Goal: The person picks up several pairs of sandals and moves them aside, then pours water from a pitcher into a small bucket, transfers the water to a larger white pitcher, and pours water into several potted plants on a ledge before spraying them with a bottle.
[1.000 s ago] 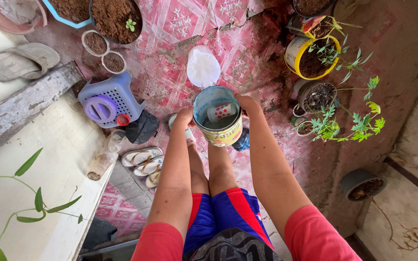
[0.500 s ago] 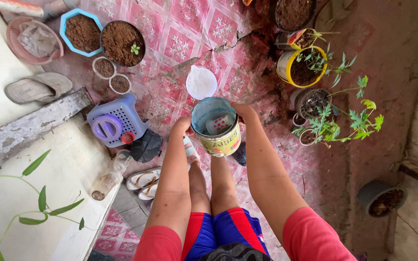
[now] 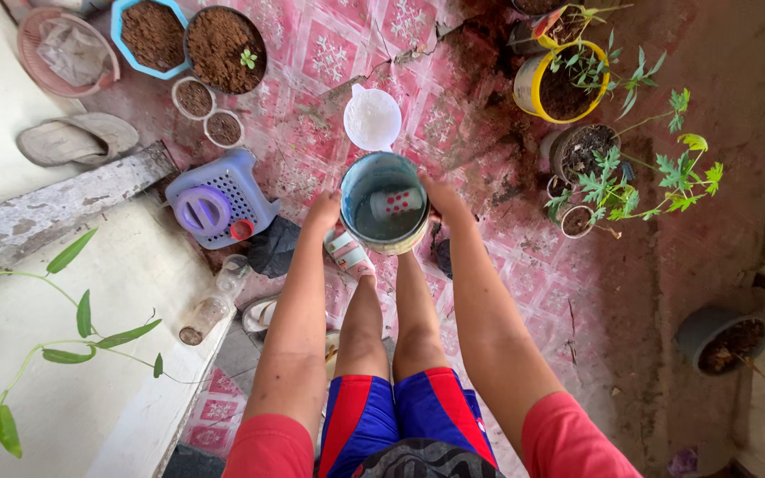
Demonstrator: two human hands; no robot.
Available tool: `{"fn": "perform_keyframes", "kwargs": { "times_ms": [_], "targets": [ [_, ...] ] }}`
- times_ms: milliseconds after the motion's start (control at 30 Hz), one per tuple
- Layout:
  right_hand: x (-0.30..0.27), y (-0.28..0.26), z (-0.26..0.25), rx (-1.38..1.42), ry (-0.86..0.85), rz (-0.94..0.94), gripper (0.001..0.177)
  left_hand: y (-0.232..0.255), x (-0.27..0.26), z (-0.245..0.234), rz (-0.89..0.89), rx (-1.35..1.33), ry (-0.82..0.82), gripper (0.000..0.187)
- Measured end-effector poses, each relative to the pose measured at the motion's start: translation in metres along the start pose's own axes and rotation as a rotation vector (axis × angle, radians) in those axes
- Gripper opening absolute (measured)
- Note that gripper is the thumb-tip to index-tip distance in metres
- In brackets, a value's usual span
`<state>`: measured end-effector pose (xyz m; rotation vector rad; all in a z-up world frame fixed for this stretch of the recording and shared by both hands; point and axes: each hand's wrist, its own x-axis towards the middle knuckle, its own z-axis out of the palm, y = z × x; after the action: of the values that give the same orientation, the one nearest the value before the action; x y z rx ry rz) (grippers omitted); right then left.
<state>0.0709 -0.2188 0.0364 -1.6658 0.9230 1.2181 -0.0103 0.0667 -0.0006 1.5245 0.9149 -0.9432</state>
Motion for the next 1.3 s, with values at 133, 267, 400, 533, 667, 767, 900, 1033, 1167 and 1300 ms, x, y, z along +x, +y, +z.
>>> {"fn": "perform_keyframes", "kwargs": {
  "times_ms": [133,267,400,533,667,767,900,1033,1167,1300],
  "targets": [
    [-0.005,0.030,0.029,-0.095,0.100,-0.234,0.067,-0.029,-0.015,-0.006,0.276,0.329,0.256,0.052],
    [-0.003,0.059,0.063,0.009,0.134,-0.311,0.064,-0.054,-0.017,-0.012,0.214,0.290,0.315,0.055],
    [0.011,0.070,0.097,0.041,0.035,-0.268,0.056,-0.079,-0.006,-0.024,0.148,0.216,0.373,0.057],
    [0.038,0.063,0.114,0.055,-0.026,-0.365,0.048,-0.089,0.020,-0.035,0.144,0.230,0.443,0.063],
    [0.064,0.046,0.130,0.068,-0.096,-0.412,0.041,-0.089,0.052,-0.048,0.162,0.223,0.556,0.061],
    [0.081,0.037,0.138,0.128,-0.212,-0.426,0.040,-0.091,0.071,-0.060,0.203,0.212,0.597,0.062],
    [0.097,0.027,0.147,0.149,-0.306,-0.412,0.041,-0.094,0.094,-0.073,0.125,0.198,0.585,0.061],
    [0.106,0.026,0.145,0.264,-0.401,-0.377,0.040,-0.091,0.104,-0.073,0.171,0.179,0.598,0.064],
    [0.110,0.023,0.152,0.265,-0.369,-0.311,0.041,-0.093,0.109,-0.069,0.110,0.172,0.590,0.065],
    [0.117,0.033,0.147,0.270,-0.375,-0.312,0.037,-0.100,0.113,-0.057,0.151,0.185,0.650,0.065]
  ]
}}
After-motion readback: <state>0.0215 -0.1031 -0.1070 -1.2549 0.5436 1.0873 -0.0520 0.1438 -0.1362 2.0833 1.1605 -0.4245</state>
